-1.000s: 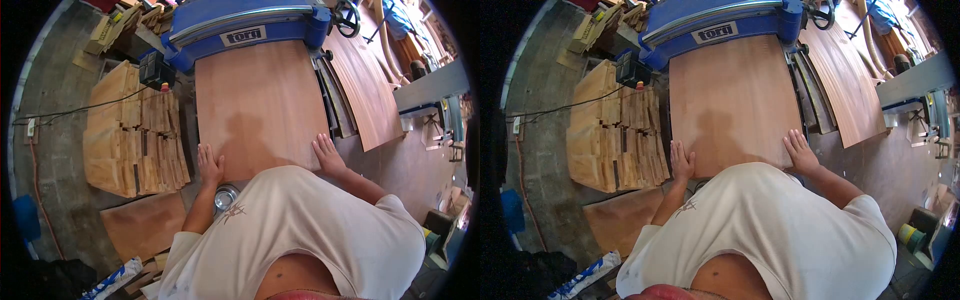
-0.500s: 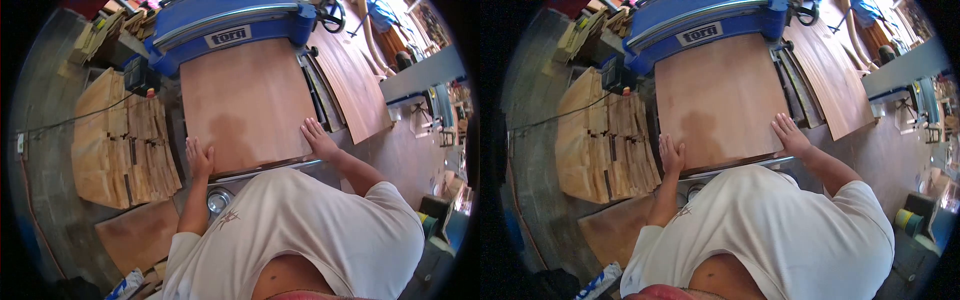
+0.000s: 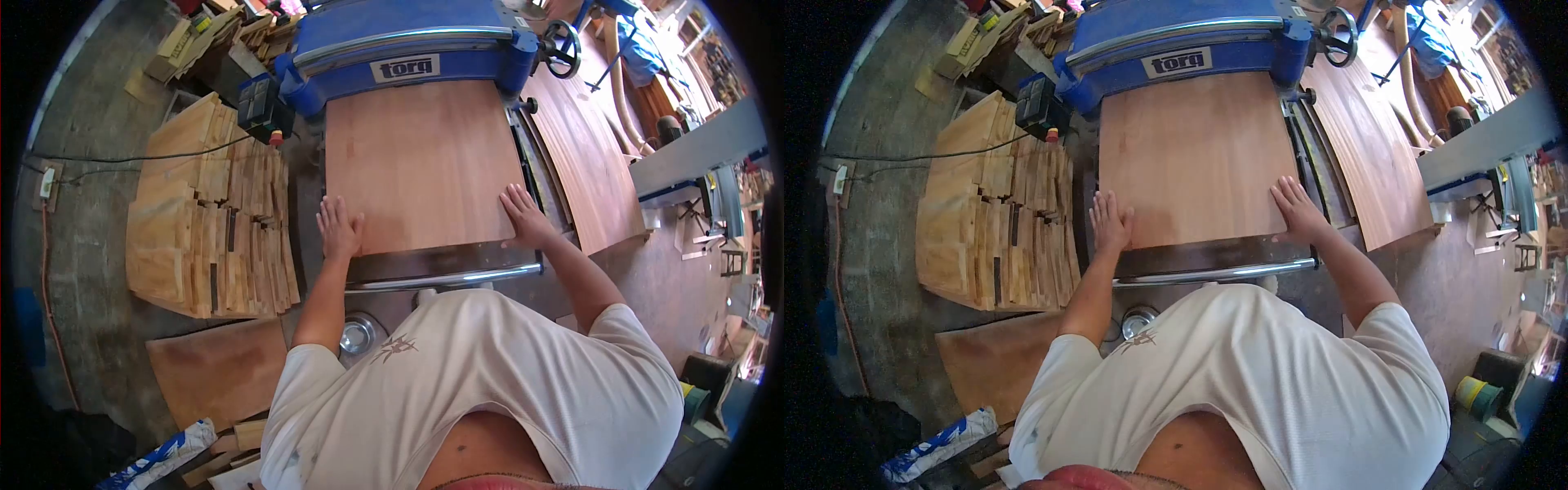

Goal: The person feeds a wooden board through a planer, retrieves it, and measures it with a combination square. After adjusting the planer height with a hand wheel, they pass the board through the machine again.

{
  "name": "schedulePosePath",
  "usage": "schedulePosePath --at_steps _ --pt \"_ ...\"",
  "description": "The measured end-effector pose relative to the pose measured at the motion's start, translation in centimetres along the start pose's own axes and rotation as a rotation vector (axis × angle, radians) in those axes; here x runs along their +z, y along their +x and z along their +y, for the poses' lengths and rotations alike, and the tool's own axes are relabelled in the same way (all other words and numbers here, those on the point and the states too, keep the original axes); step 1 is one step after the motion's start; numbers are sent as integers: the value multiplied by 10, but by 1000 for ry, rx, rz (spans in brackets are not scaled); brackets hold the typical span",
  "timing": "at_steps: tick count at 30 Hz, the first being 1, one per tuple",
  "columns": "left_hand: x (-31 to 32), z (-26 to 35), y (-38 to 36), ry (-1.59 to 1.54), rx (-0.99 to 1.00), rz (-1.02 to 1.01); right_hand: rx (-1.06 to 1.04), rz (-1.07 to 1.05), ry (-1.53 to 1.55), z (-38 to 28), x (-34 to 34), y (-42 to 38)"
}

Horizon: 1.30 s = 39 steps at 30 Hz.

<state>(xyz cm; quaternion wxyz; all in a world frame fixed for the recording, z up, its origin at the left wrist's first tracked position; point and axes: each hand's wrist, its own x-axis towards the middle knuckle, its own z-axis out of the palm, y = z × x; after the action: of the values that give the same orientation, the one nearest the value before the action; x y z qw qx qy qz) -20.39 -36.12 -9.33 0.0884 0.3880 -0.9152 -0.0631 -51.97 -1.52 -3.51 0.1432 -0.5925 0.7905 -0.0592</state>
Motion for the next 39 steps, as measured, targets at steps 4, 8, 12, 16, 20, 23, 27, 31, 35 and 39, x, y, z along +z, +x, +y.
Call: schedulePosePath --at_steps 4,8,12,16,20,23,27,31,35,39 --pt "4 -3 15 34 18 -36 -16 51 17 11 9 9" --pt "-3 6 24 40 -44 -88 6 81 3 15 10 18" --pt "1 16 30 1 -50 -115 61 115 -49 13 18 19" --pt "13 35 13 72 45 -137 253 220 -36 1 42 3" --pt "5 64 -17 47 104 -170 347 342 65 -22 53 -48" --pt "-1 73 -25 -6 116 -184 378 402 82 -26 82 -83" --pt "-5 74 -10 35 94 -261 373 522 172 -26 103 -99" --pt "-11 71 2 0 123 -286 380 553 129 -27 102 -97" --pt "-36 79 4 -270 192 -351 387 541 127 -30 96 -98" --pt "-153 127 -19 -1255 210 -180 376 540 128 -28 96 -98"
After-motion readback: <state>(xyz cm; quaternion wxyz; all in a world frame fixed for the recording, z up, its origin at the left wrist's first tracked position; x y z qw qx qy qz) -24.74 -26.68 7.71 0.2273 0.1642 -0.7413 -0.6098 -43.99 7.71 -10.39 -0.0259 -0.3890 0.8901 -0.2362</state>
